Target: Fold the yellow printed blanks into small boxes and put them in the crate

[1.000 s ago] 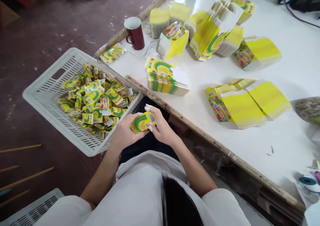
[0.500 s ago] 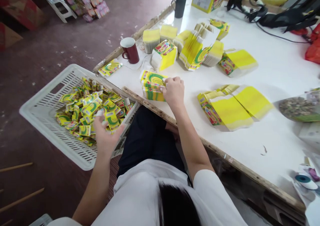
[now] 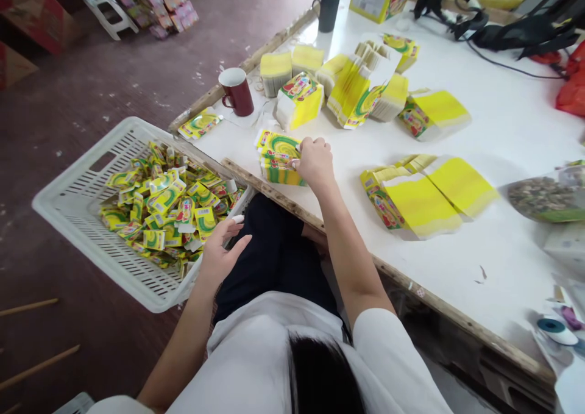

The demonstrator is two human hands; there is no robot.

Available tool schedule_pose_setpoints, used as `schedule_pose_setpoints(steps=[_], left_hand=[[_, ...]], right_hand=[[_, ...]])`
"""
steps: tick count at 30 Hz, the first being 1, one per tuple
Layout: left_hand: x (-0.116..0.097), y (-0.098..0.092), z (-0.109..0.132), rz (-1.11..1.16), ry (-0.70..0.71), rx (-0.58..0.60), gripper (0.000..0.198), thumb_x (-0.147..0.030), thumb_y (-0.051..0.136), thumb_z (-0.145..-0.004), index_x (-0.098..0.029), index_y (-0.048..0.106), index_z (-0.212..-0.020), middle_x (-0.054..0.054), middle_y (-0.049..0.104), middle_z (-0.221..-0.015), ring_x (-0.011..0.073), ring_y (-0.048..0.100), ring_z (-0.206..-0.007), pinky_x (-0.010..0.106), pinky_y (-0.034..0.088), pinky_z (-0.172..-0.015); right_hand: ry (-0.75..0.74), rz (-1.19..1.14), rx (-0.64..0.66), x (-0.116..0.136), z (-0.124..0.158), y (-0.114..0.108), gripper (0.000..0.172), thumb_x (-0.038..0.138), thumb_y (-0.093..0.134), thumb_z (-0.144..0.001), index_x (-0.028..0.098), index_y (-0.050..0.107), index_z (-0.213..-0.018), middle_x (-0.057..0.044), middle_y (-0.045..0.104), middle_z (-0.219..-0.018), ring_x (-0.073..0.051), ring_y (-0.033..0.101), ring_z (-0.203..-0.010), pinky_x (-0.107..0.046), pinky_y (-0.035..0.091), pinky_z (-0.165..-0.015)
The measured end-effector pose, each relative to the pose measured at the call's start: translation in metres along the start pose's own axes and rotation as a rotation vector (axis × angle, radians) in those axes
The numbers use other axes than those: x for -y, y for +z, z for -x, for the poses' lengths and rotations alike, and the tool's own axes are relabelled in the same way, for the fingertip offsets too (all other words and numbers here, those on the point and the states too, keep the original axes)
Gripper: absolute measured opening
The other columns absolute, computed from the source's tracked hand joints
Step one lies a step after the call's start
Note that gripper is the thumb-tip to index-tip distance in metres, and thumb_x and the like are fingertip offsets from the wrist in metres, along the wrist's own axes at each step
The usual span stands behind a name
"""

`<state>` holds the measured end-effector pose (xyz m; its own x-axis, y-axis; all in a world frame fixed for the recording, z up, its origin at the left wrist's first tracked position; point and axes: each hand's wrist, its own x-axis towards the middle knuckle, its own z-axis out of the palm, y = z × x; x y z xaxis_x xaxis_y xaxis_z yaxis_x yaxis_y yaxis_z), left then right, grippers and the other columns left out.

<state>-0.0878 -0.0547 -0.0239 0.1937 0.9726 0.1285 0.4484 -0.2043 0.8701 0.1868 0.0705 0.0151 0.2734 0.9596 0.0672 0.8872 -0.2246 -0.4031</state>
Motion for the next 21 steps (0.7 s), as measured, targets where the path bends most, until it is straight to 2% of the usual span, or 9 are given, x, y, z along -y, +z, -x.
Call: schedule_pose_setpoints(steps=[2, 4, 7, 9, 11, 14, 17, 21], left_hand=[[0.0, -0.001, 0.002, -0.006, -0.006, 0.026, 0.04, -0.036, 0.073, -0.088, -0.022, 0.064, -0.124, 0.009, 0.071, -0.119, 0.0215, 0.071, -0.103, 0.039, 0.06, -0.091], [0.002, -0.002, 0.005, -0.013, -0.017, 0.043, 0.04, -0.036, 0.072, -0.088, -0.021, 0.064, -0.124, 0.009, 0.071, -0.118, 0.0214, 0.072, -0.101, 0.04, 0.06, -0.092], [0.005, -0.003, 0.008, -0.016, -0.028, 0.064, 0.039, -0.035, 0.072, -0.088, -0.02, 0.064, -0.123, 0.009, 0.073, -0.115, 0.0218, 0.072, -0.099, 0.04, 0.059, -0.091], [0.006, -0.003, 0.008, -0.019, -0.033, 0.09, 0.038, -0.035, 0.072, -0.088, -0.02, 0.064, -0.123, 0.01, 0.073, -0.115, 0.0218, 0.073, -0.098, 0.04, 0.059, -0.091], [0.007, -0.002, 0.008, -0.022, -0.038, 0.117, 0.038, -0.035, 0.071, -0.089, -0.02, 0.064, -0.123, 0.01, 0.073, -0.116, 0.0216, 0.073, -0.097, 0.041, 0.059, -0.091], [0.008, 0.0, 0.006, -0.024, -0.036, 0.149, 0.038, -0.034, 0.07, -0.09, -0.021, 0.063, -0.124, 0.009, 0.073, -0.115, 0.0216, 0.073, -0.098, 0.041, 0.059, -0.092], [0.01, 0.003, 0.004, -0.022, -0.037, 0.182, 0.037, -0.033, 0.07, -0.09, -0.021, 0.063, -0.124, 0.009, 0.074, -0.114, 0.022, 0.073, -0.098, 0.042, 0.059, -0.093], [0.009, 0.009, 0.001, -0.028, -0.015, 0.215, 0.035, -0.031, 0.07, -0.09, -0.021, 0.063, -0.123, 0.009, 0.074, -0.112, 0.0219, 0.073, -0.098, 0.042, 0.06, -0.093]], right_hand=[[-0.005, 0.002, 0.024, -0.001, -0.002, -0.007, 0.051, 0.044, 0.076, -0.081, 0.012, 0.06, -0.117, -0.023, 0.056, -0.12, -0.042, 0.053, -0.114, -0.057, 0.045, -0.097], [-0.045, -0.011, 0.034, -0.004, -0.007, -0.011, 0.072, 0.049, 0.08, -0.077, 0.012, 0.052, -0.132, -0.026, 0.051, -0.131, -0.045, 0.049, -0.123, -0.062, 0.041, -0.102], [-0.234, -0.036, 0.088, -0.011, -0.022, -0.012, 0.107, 0.053, 0.088, -0.066, 0.017, 0.035, -0.151, -0.025, 0.038, -0.149, -0.049, 0.036, -0.14, -0.068, 0.03, -0.111], [-0.366, -0.046, 0.175, -0.014, -0.032, -0.011, 0.12, 0.052, 0.093, -0.056, 0.02, 0.031, -0.154, -0.024, 0.037, -0.152, -0.05, 0.032, -0.143, -0.068, 0.027, -0.113], [-0.443, -0.058, 0.3, -0.015, -0.038, -0.011, 0.12, 0.047, 0.095, -0.053, 0.019, 0.034, -0.153, -0.022, 0.046, -0.146, -0.047, 0.042, -0.138, -0.064, 0.034, -0.111], [-0.508, -0.079, 0.392, -0.017, -0.037, -0.012, 0.102, 0.037, 0.09, -0.061, 0.017, 0.042, -0.149, -0.018, 0.057, -0.133, -0.039, 0.055, -0.124, -0.052, 0.044, -0.106], [-0.508, -0.085, 0.328, -0.023, -0.025, -0.013, 0.093, 0.032, 0.085, -0.066, 0.015, 0.044, -0.148, -0.018, 0.058, -0.133, -0.038, 0.057, -0.121, -0.048, 0.045, -0.105], [-0.489, -0.07, 0.206, -0.031, -0.004, -0.015, 0.096, 0.041, 0.084, -0.069, 0.014, 0.041, -0.151, -0.022, 0.052, -0.142, -0.042, 0.049, -0.131, -0.057, 0.037, -0.11]])
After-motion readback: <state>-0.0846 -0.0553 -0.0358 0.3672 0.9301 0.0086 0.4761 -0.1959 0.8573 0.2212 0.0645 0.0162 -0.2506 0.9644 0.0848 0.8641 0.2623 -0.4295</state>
